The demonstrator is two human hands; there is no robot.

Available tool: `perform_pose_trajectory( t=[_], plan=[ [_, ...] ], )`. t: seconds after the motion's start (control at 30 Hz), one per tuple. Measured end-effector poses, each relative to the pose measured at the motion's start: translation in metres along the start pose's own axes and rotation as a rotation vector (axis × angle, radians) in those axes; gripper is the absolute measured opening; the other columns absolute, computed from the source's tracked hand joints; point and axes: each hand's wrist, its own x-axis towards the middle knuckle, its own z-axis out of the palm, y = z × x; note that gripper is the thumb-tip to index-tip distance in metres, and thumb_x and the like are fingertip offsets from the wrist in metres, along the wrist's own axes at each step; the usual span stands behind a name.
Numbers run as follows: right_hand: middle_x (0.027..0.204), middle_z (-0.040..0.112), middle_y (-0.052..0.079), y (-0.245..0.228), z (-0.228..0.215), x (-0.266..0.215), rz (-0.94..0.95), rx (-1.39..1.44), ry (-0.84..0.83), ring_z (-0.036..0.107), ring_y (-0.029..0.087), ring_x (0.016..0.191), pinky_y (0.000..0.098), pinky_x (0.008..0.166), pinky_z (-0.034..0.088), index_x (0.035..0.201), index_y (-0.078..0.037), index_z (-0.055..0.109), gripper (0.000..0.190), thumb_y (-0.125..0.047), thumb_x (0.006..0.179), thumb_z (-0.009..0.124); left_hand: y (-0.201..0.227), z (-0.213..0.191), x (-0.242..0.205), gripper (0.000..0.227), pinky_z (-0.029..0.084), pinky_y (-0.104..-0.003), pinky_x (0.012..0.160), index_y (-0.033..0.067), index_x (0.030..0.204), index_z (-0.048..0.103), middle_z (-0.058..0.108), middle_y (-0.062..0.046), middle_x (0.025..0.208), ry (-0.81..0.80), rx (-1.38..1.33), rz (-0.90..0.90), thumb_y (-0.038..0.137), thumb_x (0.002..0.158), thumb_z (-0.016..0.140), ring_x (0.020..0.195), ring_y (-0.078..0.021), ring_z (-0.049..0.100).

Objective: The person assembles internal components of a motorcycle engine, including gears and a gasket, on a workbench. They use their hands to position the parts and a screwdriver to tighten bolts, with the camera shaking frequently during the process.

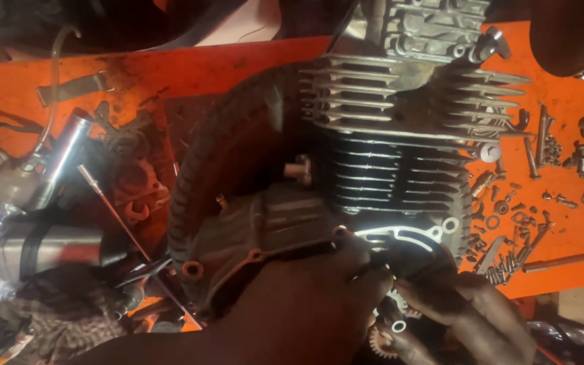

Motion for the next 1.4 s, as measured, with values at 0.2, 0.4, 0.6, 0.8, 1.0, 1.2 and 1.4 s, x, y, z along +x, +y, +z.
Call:
perform_pose_trajectory(
  t=[0.2,0.4,0.6,0.8,1.0,1.2,1.4],
  plan=[
    [0.107,0.070,0.010,-0.018,0.003,0.019,-0.123,-0.092,0.096,0.074,0.021,0.098,0.0312,0.079,0.059,0.111,-0.004,0.073,0.042,-0.014,0.073,0.086,-0.001,-0.002,-0.013,0.032,0.057,-0.039,0.081,0.0062,0.109,0.068,0.068,-0.010,0.108,0.018,0.141,0.049,0.021,0.080,0.068,0.105,-0.0301,0.068],
    [0.097,0.068,0.009,-0.008,-0.003,-0.018,-0.292,-0.169,0.223,0.067,0.022,0.082,0.0341,0.068,0.054,0.109,-0.004,0.074,0.036,-0.021,0.079,0.085,-0.005,-0.002,-0.018,0.035,0.058,-0.034,0.080,0.0086,0.112,0.068,0.069,-0.004,0.115,-0.045,0.527,0.164,0.021,0.079,0.067,0.108,-0.0246,0.069],
    [0.090,0.065,0.004,0.013,-0.003,-0.091,-0.475,-0.055,0.188,0.064,0.020,0.076,0.0336,0.064,0.050,0.110,-0.009,0.074,0.030,-0.028,0.089,0.085,0.040,-0.007,-0.012,0.041,0.056,-0.037,0.077,0.0087,0.121,0.066,0.067,-0.008,0.126,0.089,0.738,0.111,0.028,0.085,0.064,0.108,-0.0250,0.068],
    [0.078,0.064,0.002,0.084,0.023,-0.167,-0.245,-0.111,0.147,0.063,0.021,0.064,0.0344,0.056,0.049,0.090,-0.013,0.071,0.020,-0.028,0.088,0.085,0.043,-0.007,-0.007,0.045,0.056,-0.037,0.083,0.0150,0.124,0.067,0.066,-0.003,0.139,-0.112,1.068,0.048,0.022,0.080,0.063,0.117,-0.0224,0.067],
    [0.095,0.074,0.009,0.209,-0.007,-0.164,0.305,-0.203,0.381,0.071,0.029,0.070,0.0395,0.062,0.056,0.094,-0.014,0.072,0.005,-0.016,0.090,0.070,0.062,0.002,-0.004,0.046,0.054,-0.038,0.095,0.0092,0.118,0.068,0.067,-0.006,0.132,0.013,1.152,0.133,0.024,0.075,0.063,0.121,-0.0238,0.064],
    [0.098,0.071,0.013,0.317,-0.059,-0.130,0.237,-0.415,0.460,0.069,0.034,0.083,0.0459,0.070,0.054,0.102,-0.014,0.076,0.008,-0.015,0.094,0.074,0.119,0.017,-0.010,0.044,0.056,-0.037,0.083,0.0141,0.132,0.069,0.070,-0.004,0.130,0.040,1.041,-0.144,0.016,0.088,0.069,0.110,-0.0245,0.068],
    [0.105,0.073,0.009,0.296,-0.062,-0.130,0.147,-0.256,0.287,0.072,0.032,0.091,0.0424,0.077,0.057,0.106,-0.012,0.073,0.013,-0.012,0.093,0.069,0.155,0.089,-0.063,0.041,0.058,-0.044,0.085,0.0079,0.121,0.071,0.073,-0.013,0.113,0.277,0.835,-0.026,0.013,0.081,0.079,0.100,-0.0310,0.072]
  ],
)
